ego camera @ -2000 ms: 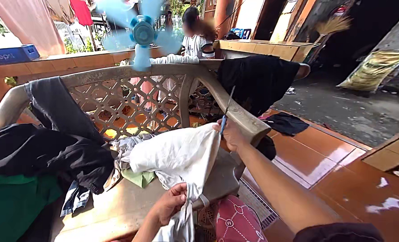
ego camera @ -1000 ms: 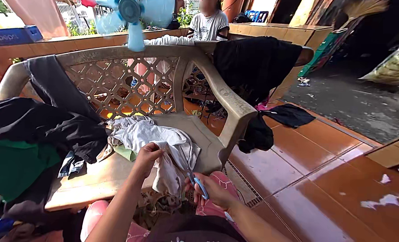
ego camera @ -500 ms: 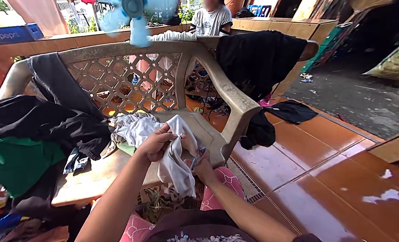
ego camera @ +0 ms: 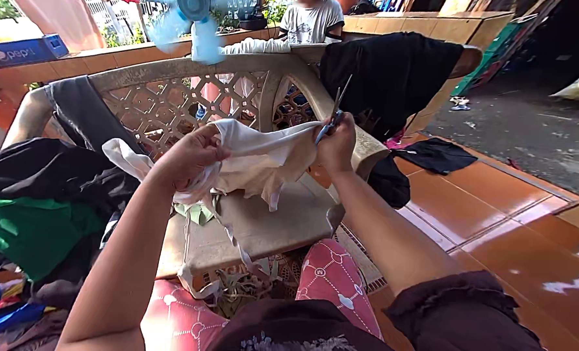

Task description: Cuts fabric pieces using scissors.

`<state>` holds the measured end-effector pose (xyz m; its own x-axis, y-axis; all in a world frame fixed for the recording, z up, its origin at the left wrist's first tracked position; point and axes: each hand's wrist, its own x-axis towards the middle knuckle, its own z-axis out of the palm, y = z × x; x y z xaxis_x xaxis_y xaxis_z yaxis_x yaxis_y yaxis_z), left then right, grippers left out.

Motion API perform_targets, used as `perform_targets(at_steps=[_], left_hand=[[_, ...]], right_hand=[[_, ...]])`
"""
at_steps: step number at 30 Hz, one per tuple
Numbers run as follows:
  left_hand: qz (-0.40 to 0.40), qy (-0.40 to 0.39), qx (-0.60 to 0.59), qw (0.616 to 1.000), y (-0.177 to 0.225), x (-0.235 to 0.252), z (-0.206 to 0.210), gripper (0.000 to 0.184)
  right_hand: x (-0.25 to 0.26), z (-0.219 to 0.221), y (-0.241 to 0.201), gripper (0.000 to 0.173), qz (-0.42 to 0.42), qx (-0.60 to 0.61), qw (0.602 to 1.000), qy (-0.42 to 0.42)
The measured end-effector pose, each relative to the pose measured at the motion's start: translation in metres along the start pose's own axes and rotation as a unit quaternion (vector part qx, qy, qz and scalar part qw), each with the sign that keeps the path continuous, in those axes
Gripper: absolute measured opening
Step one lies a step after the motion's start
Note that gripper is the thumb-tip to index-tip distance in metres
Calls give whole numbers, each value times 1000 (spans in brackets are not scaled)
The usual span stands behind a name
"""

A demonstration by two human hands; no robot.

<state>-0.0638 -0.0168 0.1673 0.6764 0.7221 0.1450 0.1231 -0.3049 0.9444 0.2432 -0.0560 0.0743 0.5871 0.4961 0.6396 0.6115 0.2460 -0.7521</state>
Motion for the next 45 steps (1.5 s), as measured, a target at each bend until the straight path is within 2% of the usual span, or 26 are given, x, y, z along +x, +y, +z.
perform_targets(at_steps=[2, 4, 7, 9, 11, 13, 15, 18, 20, 24, 29, 33, 37, 45], left_hand=[[-57, -14, -23, 998, -52, -8, 26, 16], [-175, -33, -113, 978, -108, -16, 61, 12], [-306, -28, -263, 914, -176, -33, 123, 5], [-337, 4, -339, 878, -196, -41, 151, 5], [-318, 18, -371, 872, -198, -40, 160, 10], [-275, 8, -374, 886, -189, -34, 153, 17], [-226, -11, -377, 898, -180, -30, 142, 30], [-178, -52, -388, 903, -176, -23, 127, 41], [-159, -81, -389, 904, -177, -22, 123, 45], [-136, -123, -377, 908, -178, -26, 119, 50], [-120, -191, -392, 892, -188, -30, 115, 51], [-123, -259, -376, 881, -189, -30, 110, 51], [-120, -303, -353, 877, -188, -28, 107, 51], [-97, -374, -344, 856, -189, -21, 102, 56]], right_hand=[[-3, -15, 13, 32, 18, -55, 998, -21], [-15, -23, 36, 36, 74, -129, 985, -86], [-33, -28, 80, 46, 205, -210, 918, -266], [-61, -36, 98, 54, 270, -201, 888, -314], [-97, -47, 87, 55, 325, -124, 883, -316], [-136, -61, 56, 44, 383, -10, 852, -356], [-178, -78, 37, 37, 397, 99, 804, -433], [-217, -89, 32, 49, 401, 205, 714, -536], [-228, -86, 32, 51, 403, 213, 686, -567], [-231, -76, 31, 41, 401, 211, 692, -562], [-220, -70, 37, 43, 342, 196, 713, -579], [-203, -70, 45, 55, 270, 160, 719, -620], [-188, -67, 46, 60, 218, 130, 715, -651], [-180, -62, 47, 59, 225, 152, 704, -656]])
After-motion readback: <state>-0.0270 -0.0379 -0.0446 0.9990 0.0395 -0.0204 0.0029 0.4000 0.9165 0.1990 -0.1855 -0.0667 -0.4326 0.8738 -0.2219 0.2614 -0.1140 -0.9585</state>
